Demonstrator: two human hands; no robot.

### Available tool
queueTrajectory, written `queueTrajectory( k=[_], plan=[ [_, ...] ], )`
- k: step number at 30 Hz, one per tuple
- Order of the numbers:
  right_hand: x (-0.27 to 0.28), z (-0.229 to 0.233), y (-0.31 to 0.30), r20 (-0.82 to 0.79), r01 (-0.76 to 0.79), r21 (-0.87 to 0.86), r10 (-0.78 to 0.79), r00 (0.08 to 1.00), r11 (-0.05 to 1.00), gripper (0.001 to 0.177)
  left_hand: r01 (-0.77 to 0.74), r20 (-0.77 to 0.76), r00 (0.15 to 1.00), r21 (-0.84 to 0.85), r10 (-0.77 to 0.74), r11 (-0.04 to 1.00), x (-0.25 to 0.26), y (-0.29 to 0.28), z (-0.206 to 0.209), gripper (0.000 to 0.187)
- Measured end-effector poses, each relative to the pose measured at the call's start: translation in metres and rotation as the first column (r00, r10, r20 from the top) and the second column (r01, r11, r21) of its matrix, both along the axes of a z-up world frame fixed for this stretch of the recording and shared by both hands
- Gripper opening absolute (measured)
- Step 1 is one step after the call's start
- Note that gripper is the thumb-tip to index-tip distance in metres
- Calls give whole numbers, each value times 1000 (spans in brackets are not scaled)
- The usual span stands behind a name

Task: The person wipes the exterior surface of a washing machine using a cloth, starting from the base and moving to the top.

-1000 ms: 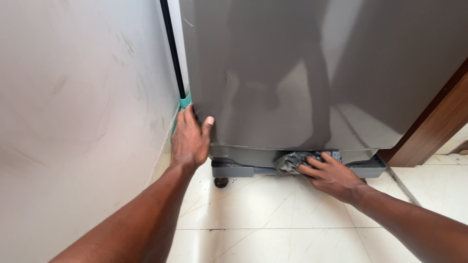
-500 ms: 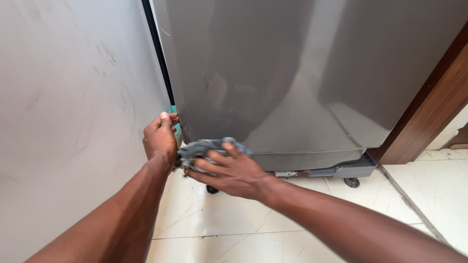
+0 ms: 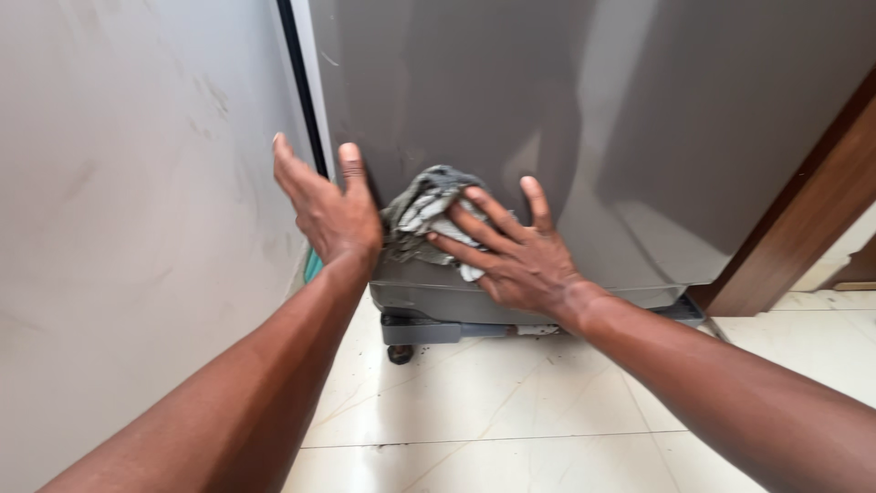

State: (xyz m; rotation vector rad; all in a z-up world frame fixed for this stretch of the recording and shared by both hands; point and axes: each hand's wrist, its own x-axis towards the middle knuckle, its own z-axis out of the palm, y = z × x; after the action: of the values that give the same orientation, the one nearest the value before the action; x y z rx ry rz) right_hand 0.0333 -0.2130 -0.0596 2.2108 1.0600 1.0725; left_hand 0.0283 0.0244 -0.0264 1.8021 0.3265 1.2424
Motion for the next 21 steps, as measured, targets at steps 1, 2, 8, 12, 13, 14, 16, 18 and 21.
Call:
queueTrajectory(
  k=[1,2,8,12,13,14,16,18,21],
  plan=[
    [1,2,-13,-52,15,22,-14,999,1000,69,21,-24,1000,51,-20,998,-4,-11,4,79],
    [1,2,-27,-47,34,26,-32,998,999,70,43,-47,998,103,-39,994,-8,-22,7,80],
    [2,-2,-108,-151,221,148,-198,968,964,77,112,-172,982,170,-83,979,-20,-47,27,88],
    [1,-10,-158,-157,328,333,-291,944,884,77,108,-128,988,196,-84,975,-13,-39,28,87],
    [1,-14,-168,-159,353,385,-316,936,853,78,105,-58,994,207,-95,973,-10,-35,28,85],
    [0,-18,-177,-157,324,444,-284,946,835,81,104,12,994,217,-109,971,-7,-31,30,83],
    [-1,-24,-191,-149,267,555,-222,964,787,86,97,101,987,237,-123,967,-1,-22,33,80],
    [2,-23,-197,-248,383,663,-294,923,644,93,83,139,983,259,-122,962,4,-16,35,77],
    [6,-15,-195,-425,454,870,-171,889,191,89,136,5,990,281,-143,950,5,-16,29,68]
  ],
)
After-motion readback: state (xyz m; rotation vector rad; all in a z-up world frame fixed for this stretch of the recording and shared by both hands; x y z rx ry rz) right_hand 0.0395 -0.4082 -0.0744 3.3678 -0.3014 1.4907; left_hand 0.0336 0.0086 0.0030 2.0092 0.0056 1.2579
